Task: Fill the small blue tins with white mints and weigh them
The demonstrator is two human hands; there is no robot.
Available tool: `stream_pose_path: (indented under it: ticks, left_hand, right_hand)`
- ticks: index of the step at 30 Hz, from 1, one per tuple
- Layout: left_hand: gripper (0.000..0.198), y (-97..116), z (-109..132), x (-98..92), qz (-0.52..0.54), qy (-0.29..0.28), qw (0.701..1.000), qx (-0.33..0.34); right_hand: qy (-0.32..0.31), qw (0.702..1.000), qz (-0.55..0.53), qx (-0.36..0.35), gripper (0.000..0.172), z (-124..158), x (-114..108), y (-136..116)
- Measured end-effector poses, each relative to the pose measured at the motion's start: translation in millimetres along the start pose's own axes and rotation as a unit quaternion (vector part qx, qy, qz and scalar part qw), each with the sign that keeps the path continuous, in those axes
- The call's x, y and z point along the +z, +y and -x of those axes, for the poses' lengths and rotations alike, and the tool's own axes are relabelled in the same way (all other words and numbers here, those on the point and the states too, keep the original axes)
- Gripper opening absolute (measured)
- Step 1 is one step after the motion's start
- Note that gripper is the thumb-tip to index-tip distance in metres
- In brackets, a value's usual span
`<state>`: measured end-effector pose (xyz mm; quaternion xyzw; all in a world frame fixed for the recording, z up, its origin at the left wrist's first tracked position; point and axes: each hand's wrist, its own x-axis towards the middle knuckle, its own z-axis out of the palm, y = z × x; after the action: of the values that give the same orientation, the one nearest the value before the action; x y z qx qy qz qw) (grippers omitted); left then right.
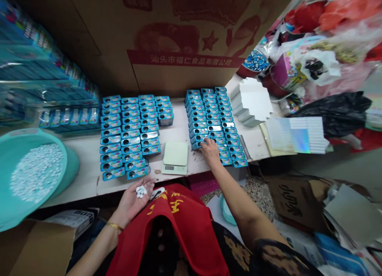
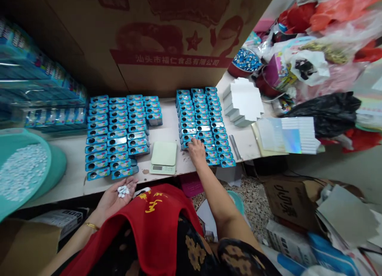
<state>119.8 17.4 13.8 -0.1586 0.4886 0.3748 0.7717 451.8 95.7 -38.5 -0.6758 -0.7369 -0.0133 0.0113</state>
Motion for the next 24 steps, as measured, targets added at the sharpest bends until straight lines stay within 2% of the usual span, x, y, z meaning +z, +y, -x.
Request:
stream_pose_path:
  ticks: [3, 6, 8, 12, 15, 17, 21, 24]
  left_hand:
    - [0.02, -5, 1, 0.3, -0.006, 0.002, 1.0, 0.003]
    - [0.018, -9, 3, -2.5, -0.004, 0.001, 1.0, 0.004]
    - [0.016, -12, 3, -4.4, 0.002, 0.003, 1.0, 0.0]
    - [0.013, -17, -2, -6.3, 0.001, 0.009, 1.0, 0.004]
    - [0.013, -20, -2, -6.0, -0.004, 0.008, 1.0, 0.012]
    - [0.014, -20, 0, -5.4, -0.004, 0.013, 1.0, 0.012]
    - [0.016, -17, 6, -5.7, -0.009, 0.01, 1.0, 0.002]
    - [0.017, -15, 5, -7.2, -0.009, -0.004, 1.0, -0.003]
  right_hand:
    - [0.017, 0.999, 0.008, -0.032, 0.014, 5, 0, 2]
    - [0.065, 0.995, -0.007, -0.069, 0.015, 17, -18, -2]
    - [0.08, 0.991, -0.02, -0.108, 0.017, 22, -35, -16]
    - [0.027, 0.978, -0.025, -0.206, 0.018, 12, -50, -63]
    - [-0.026, 0.969, -0.027, -0.243, 0.018, -1, -43, -91]
    - [-0.03, 0.969, -0.052, -0.238, 0.018, -2, -38, -99]
    - [-0.011, 0.962, -0.156, -0.224, 0.021, 20, -47, -108]
    - [-0.059, 0.929, -0.209, -0.299, 0.02, 47, -64, -126]
